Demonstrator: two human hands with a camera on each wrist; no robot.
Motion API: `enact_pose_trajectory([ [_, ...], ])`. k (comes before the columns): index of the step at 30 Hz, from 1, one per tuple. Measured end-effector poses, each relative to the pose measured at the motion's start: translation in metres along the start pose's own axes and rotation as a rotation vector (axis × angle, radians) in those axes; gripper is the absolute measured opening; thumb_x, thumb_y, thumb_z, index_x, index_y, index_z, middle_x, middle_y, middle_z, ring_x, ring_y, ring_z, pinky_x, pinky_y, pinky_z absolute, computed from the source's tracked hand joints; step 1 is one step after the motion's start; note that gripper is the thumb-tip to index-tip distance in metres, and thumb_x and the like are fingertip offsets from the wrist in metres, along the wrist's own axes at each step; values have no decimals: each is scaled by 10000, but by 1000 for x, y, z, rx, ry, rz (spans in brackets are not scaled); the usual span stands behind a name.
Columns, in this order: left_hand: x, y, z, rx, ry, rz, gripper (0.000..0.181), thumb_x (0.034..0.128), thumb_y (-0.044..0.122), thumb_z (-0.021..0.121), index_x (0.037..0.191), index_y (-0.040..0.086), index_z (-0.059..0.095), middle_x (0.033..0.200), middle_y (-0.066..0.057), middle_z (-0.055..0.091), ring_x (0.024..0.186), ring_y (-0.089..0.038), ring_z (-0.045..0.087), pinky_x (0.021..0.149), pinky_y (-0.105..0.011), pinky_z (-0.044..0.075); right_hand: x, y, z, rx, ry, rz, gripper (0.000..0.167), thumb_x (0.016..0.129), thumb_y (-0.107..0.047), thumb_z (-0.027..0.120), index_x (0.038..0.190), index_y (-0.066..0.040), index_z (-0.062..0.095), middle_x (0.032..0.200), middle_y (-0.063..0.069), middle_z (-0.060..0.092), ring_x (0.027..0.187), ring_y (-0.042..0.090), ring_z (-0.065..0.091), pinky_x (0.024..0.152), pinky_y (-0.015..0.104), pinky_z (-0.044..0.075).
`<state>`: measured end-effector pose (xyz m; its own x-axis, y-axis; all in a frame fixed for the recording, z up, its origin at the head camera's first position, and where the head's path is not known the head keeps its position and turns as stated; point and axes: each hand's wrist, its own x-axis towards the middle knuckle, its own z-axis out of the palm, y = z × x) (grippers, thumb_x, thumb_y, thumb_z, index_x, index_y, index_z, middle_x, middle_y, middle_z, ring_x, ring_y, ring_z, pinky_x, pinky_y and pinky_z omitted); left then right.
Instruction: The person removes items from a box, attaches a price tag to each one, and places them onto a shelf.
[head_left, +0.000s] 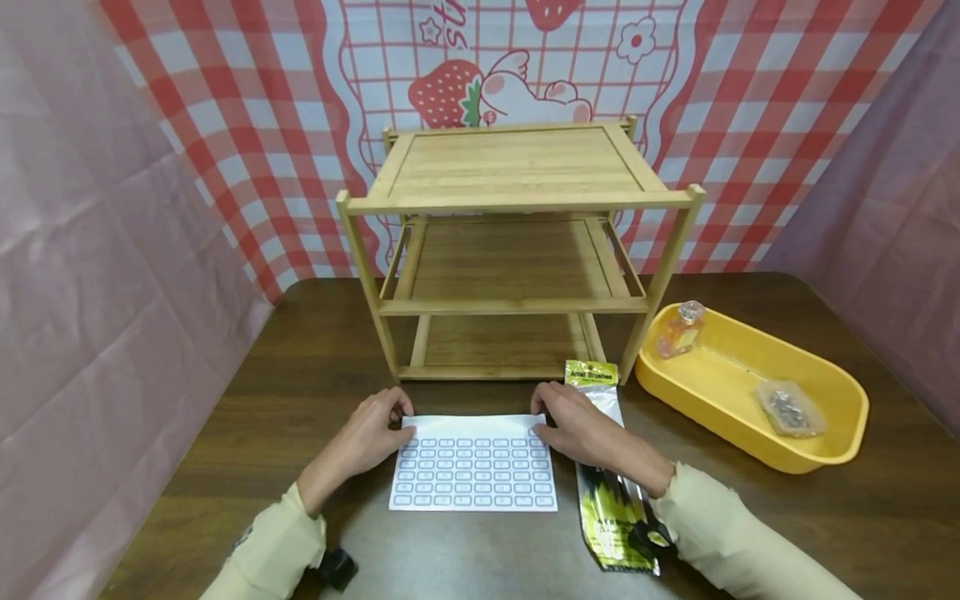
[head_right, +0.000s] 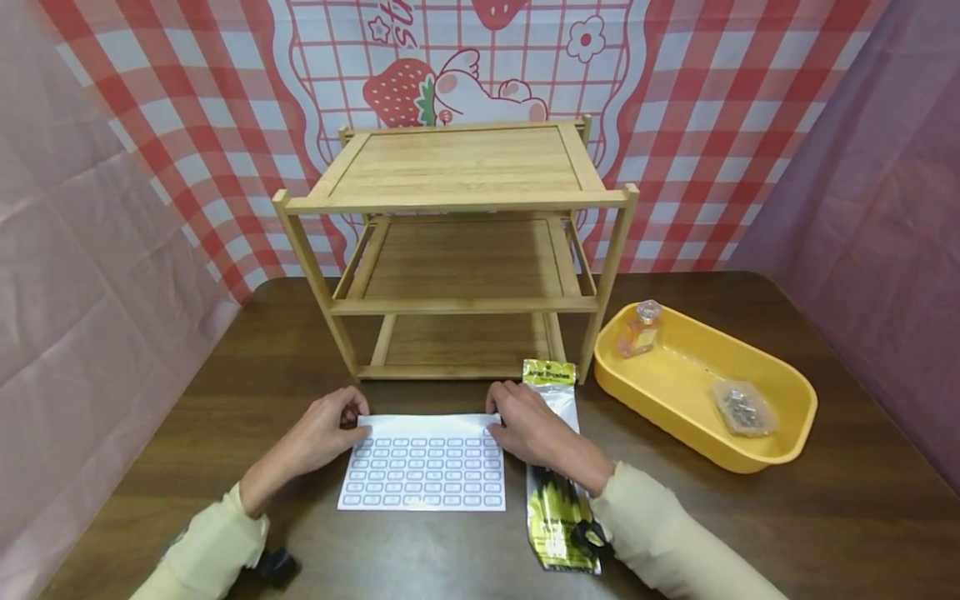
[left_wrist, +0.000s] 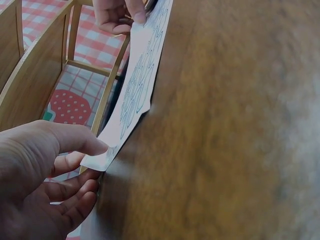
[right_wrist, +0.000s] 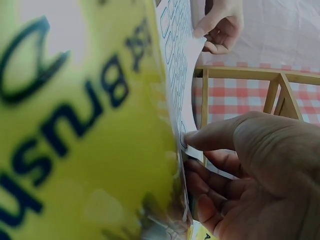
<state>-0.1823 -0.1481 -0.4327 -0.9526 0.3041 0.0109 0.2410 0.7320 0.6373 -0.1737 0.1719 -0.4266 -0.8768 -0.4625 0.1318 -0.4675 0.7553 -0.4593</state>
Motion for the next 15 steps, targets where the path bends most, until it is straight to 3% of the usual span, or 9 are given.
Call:
enact_pose_trajectory([
  [7,0,0,0,1,2,-1,188,866,-9,767,951,68,619,934,-65,603,895,-245,555,774,-397,505,1,-3,0,27,5,12,173,927,6,704,889,-103,574,837,-14,544,780,161,506,689,339,458],
  [15,0,-1,2,-2,41,71,114,894,-11,728,895,55,635,872,-49,595,815,-200,559,717,-352,505,-1,-1,-2,159,10,69,98,952,4,663,948,-72,601,764,-23,559,684,120,511,603,297,448],
])
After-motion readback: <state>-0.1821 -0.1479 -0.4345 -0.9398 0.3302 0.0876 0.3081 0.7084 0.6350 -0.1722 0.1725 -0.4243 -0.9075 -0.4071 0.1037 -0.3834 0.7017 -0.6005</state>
